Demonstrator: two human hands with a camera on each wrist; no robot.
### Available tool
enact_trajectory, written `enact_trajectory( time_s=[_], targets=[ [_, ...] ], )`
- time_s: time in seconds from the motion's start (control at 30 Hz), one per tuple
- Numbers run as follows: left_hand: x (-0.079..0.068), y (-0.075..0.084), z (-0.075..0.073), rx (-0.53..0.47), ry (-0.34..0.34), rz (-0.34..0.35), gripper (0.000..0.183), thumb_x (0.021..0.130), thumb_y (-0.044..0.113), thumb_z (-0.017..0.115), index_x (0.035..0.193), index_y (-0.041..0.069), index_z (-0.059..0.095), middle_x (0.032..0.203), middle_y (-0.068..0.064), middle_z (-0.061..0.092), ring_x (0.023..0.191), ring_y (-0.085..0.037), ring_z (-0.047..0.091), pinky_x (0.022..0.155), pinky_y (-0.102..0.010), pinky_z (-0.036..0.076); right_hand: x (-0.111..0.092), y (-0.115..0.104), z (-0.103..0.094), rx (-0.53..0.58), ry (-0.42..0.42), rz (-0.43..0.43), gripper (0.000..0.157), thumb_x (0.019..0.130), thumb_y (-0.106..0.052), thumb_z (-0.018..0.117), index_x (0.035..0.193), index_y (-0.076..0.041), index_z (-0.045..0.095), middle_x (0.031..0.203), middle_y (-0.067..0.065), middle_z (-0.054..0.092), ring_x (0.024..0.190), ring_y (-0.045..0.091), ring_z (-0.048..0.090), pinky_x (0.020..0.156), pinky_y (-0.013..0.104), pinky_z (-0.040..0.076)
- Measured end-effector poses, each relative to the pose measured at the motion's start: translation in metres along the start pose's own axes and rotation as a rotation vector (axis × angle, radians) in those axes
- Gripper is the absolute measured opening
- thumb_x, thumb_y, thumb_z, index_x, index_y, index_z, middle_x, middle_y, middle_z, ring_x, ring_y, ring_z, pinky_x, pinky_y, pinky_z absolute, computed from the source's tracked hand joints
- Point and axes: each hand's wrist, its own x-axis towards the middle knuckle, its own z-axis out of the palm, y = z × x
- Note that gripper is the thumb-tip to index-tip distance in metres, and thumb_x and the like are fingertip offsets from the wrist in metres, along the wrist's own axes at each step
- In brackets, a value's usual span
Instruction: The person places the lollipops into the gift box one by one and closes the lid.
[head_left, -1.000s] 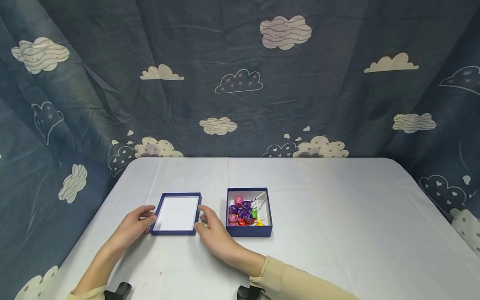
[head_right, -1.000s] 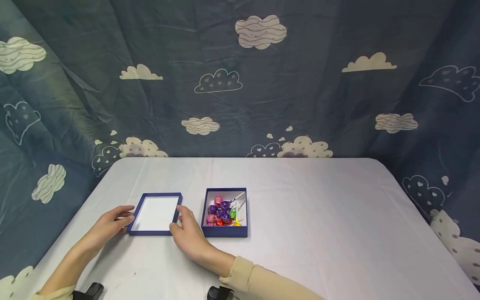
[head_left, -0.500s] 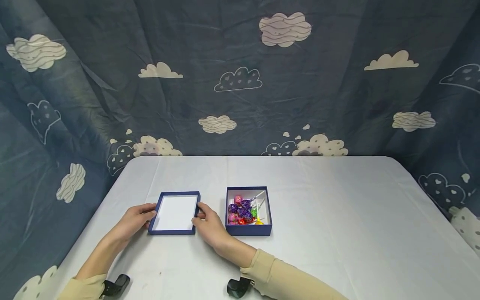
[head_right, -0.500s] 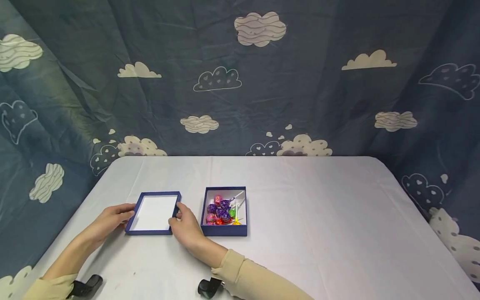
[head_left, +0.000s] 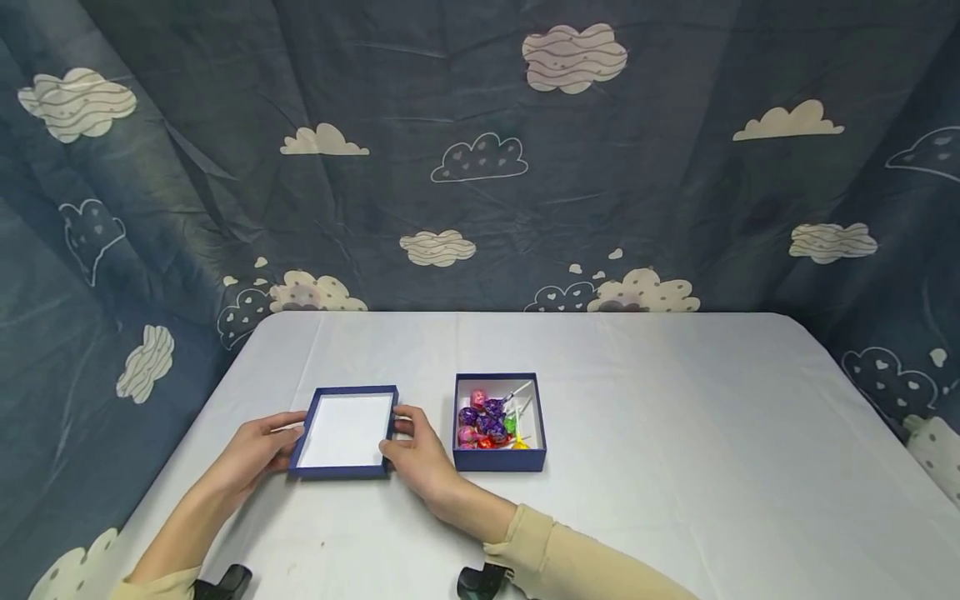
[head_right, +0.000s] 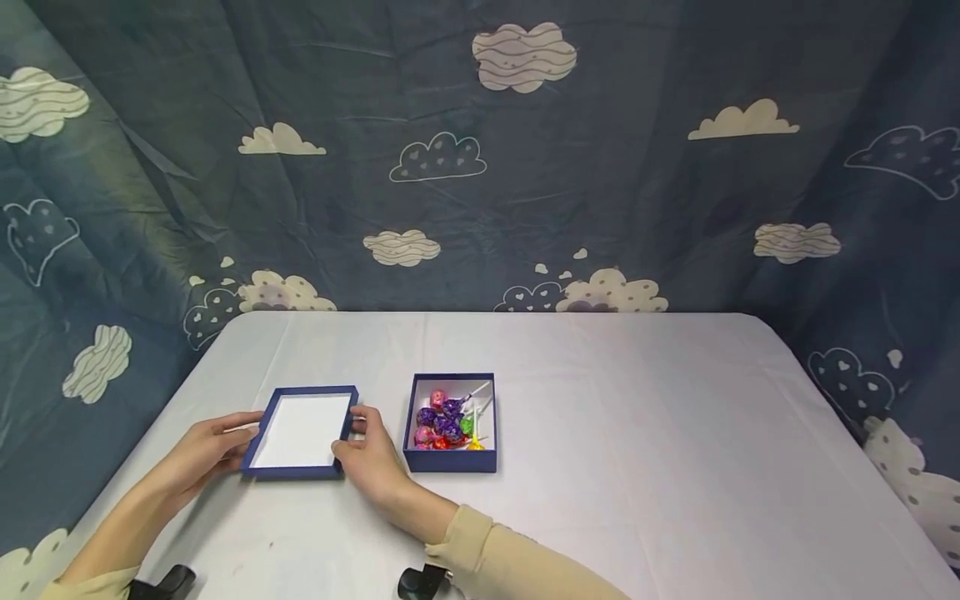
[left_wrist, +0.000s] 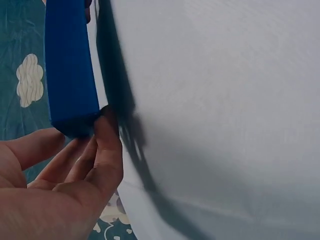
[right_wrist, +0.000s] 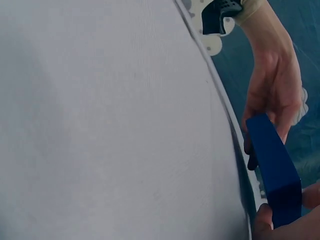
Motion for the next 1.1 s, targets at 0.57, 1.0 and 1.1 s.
enact_trajectory(
  time_s=[0.57, 1.0, 1.1],
  targets=[
    [-0.031, 0.027, -0.022, -0.162, -0.069, 0.030, 0.061, 0.100, 0.024, 0.058, 0.148, -0.005, 0.032, 0.115, -0.007, 0.062, 0.093, -0.016, 0.061, 0.081, -0.028, 0.053, -0.025, -0.040, -0.008, -0.029, -0.109, -0.105, 0.056, 0.094, -0.014, 0.064, 0.144, -0.009, 0.040, 0.135, 0.014, 0.047, 0.110, 0.025, 0.059, 0.082, 0.036, 0.051],
    [-0.043, 0.050, -0.003, -0.372, -0.109, 0.063, 0.068, 0.097, 0.026, 0.064, 0.149, -0.004, 0.031, 0.121, -0.003, 0.062, 0.102, -0.014, 0.062, 0.087, -0.027, 0.052, -0.038, -0.063, -0.040, 0.003, -0.135, -0.144, 0.055, 0.093, -0.014, 0.066, 0.142, -0.009, 0.042, 0.133, 0.014, 0.048, 0.100, 0.018, 0.063, 0.082, 0.032, 0.053],
    [-0.044, 0.056, 0.006, -0.415, -0.134, 0.066, 0.068, 0.098, 0.023, 0.063, 0.149, -0.008, 0.028, 0.120, -0.003, 0.062, 0.103, -0.014, 0.062, 0.089, -0.027, 0.052, -0.040, -0.067, -0.051, 0.018, -0.136, -0.160, 0.055, 0.093, -0.012, 0.065, 0.142, -0.006, 0.042, 0.133, 0.016, 0.049, 0.098, 0.019, 0.063, 0.081, 0.033, 0.054]
  ],
)
